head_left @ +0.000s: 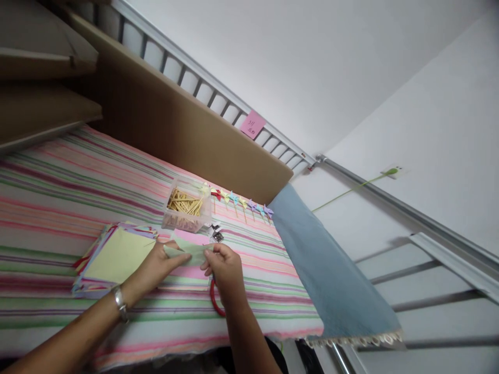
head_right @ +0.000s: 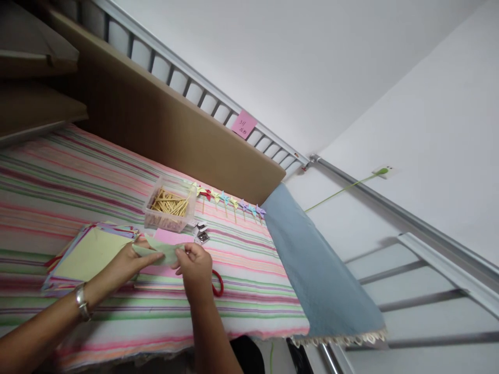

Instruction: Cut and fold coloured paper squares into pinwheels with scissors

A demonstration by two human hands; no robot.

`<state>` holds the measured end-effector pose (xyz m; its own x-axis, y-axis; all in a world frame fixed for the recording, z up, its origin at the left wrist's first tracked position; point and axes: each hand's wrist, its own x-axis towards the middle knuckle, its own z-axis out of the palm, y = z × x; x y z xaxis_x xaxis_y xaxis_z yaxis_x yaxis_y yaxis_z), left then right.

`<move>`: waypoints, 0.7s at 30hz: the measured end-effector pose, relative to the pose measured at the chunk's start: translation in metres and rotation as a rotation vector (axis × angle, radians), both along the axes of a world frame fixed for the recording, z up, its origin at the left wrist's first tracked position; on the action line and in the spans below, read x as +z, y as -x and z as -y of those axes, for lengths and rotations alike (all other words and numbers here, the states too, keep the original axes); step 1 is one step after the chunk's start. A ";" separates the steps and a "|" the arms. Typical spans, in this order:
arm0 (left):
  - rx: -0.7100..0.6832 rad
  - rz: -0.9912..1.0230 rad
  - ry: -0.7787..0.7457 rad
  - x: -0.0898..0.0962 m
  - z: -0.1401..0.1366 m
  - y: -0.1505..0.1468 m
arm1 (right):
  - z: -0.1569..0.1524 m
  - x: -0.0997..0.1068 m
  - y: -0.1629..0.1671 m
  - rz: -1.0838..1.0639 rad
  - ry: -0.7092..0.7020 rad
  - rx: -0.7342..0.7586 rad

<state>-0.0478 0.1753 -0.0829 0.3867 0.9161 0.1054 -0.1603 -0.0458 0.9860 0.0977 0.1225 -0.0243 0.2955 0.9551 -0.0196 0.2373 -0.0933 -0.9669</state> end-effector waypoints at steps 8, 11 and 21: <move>0.145 0.089 0.328 -0.011 -0.008 0.003 | 0.007 -0.010 -0.010 0.507 -0.490 -0.046; -0.113 0.236 0.544 -0.008 -0.002 0.001 | 0.009 -0.015 -0.015 0.608 -0.561 -0.048; 0.185 0.152 0.168 -0.002 0.005 -0.001 | 0.007 -0.027 -0.024 0.861 -0.612 -0.007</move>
